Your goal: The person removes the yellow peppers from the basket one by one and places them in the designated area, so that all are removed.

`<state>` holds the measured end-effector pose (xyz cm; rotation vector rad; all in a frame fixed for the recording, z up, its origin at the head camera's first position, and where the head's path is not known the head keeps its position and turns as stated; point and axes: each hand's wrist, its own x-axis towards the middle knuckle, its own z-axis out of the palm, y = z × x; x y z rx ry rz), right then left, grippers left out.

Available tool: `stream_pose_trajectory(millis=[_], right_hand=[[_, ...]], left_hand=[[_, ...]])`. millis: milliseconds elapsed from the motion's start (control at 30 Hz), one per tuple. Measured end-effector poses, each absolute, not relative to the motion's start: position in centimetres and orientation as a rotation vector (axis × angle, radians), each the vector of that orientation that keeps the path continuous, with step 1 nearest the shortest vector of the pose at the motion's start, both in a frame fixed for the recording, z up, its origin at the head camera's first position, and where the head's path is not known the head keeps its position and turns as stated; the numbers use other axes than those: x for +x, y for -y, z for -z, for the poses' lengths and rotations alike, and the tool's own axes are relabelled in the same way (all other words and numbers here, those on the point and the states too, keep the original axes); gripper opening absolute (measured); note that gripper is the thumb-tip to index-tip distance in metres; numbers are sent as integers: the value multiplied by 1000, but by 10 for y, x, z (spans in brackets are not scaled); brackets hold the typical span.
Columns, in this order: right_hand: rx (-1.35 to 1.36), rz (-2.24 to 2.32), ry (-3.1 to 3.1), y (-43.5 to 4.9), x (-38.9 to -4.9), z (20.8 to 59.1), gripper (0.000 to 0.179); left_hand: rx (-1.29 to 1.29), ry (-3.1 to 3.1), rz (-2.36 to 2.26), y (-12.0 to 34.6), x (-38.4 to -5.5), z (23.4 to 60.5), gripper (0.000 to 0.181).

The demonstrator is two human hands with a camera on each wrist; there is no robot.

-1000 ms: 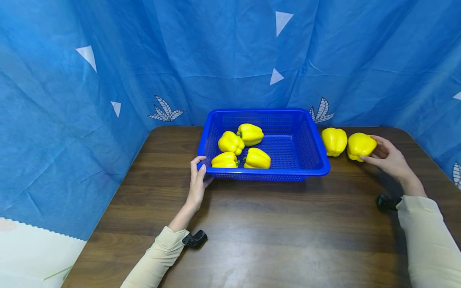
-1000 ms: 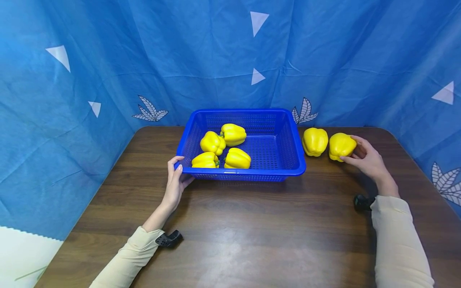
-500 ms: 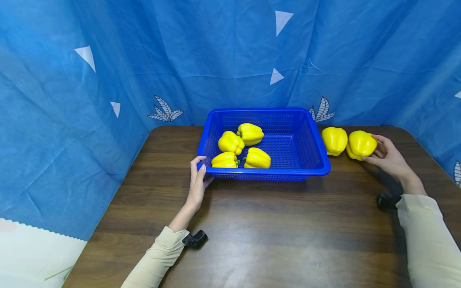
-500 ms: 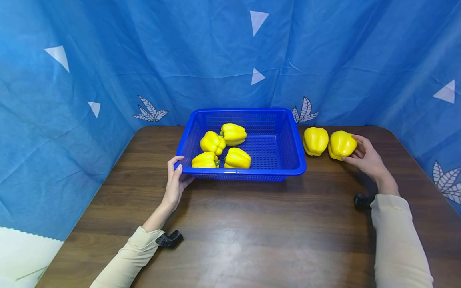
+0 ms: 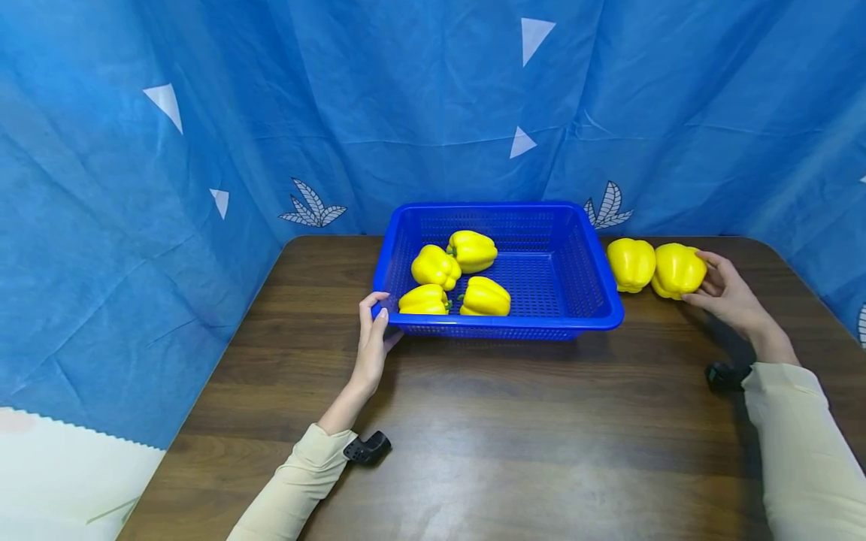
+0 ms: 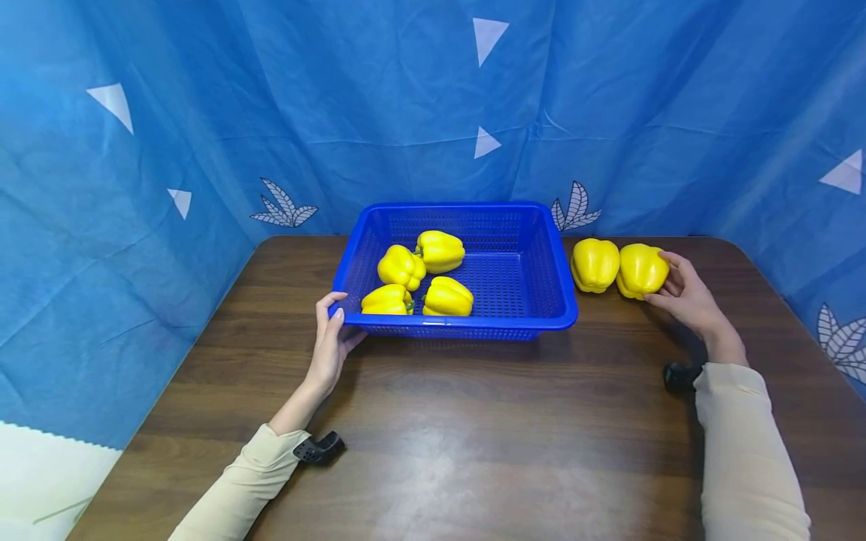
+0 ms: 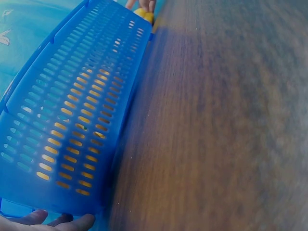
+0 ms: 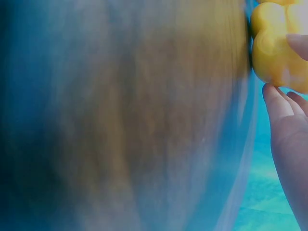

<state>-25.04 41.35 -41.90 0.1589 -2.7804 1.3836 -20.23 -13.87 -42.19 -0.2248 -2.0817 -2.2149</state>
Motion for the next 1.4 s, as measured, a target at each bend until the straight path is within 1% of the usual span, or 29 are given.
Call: stream_pose_trajectory(millis=[167, 700, 1400], right_hand=[[193, -1380, 2766, -412, -252, 420, 80], [172, -1399, 2780, -413, -253, 422, 80], [100, -1331, 2862, -413, -249, 418, 87]], left_hand=[[-228, 2094, 2206, 138, -201, 421, 39], [-213, 2064, 2227, 138, -201, 421, 37], [-216, 2069, 2225, 137, -200, 419, 39]])
